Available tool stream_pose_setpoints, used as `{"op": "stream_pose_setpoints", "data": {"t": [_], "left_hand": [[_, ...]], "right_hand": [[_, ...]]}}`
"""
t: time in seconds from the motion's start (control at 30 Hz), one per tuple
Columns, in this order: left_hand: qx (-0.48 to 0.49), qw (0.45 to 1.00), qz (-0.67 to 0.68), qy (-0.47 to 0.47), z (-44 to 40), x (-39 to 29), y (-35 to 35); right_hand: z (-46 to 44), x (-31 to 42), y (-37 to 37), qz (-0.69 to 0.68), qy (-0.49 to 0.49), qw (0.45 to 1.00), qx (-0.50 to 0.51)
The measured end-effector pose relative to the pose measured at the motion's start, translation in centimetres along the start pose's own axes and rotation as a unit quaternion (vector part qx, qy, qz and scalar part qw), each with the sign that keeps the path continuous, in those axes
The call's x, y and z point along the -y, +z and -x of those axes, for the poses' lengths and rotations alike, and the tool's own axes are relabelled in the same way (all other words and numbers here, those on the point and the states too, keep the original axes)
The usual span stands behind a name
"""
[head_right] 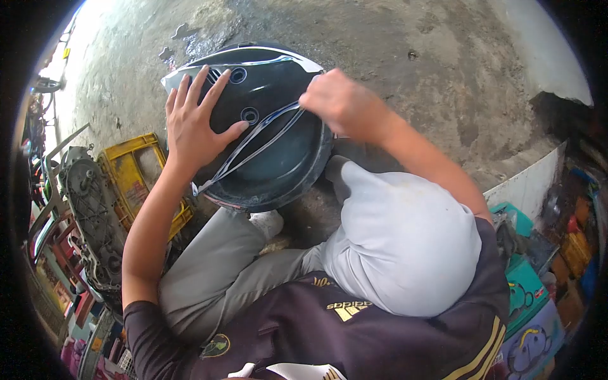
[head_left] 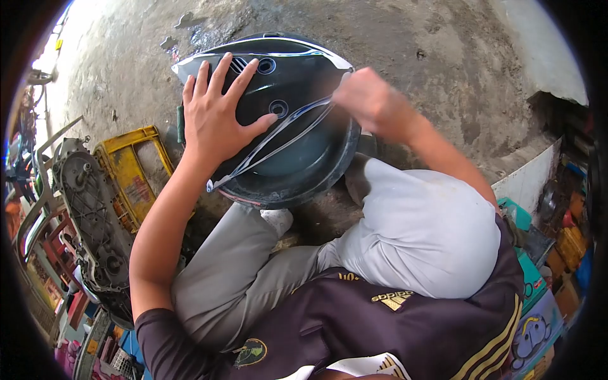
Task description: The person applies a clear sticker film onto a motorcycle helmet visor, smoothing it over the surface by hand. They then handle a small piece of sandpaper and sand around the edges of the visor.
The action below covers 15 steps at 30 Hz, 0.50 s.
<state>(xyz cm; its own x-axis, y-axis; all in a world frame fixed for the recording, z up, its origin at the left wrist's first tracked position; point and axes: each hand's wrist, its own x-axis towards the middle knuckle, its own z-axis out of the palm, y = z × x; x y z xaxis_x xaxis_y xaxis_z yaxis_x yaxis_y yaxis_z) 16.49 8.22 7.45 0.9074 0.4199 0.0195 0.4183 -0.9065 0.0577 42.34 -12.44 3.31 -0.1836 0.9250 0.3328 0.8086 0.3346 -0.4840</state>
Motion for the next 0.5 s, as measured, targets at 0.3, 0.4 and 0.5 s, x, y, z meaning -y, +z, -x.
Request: {"op": "stream_pose_setpoints", "data": {"t": [0.3, 0.4, 0.5], "left_hand": [[-0.002, 1.000, -0.001, 0.001, 0.0, -0.1, 0.1], [-0.017, 1.000, 0.016, -0.001, 0.2, 0.1, 0.1], [-0.014, 1.000, 0.018, 0.004, 0.0, 0.0, 0.2]], "right_hand": [[-0.1, -0.3, -0.1, -0.008, -0.017, 1.000, -0.010], [0.2, -1.3, -0.2, 0.007, 0.037, 0.999, -0.037], [-0.5, 0.9, 0.2, 0.020, -0.045, 0.999, -0.017]]}}
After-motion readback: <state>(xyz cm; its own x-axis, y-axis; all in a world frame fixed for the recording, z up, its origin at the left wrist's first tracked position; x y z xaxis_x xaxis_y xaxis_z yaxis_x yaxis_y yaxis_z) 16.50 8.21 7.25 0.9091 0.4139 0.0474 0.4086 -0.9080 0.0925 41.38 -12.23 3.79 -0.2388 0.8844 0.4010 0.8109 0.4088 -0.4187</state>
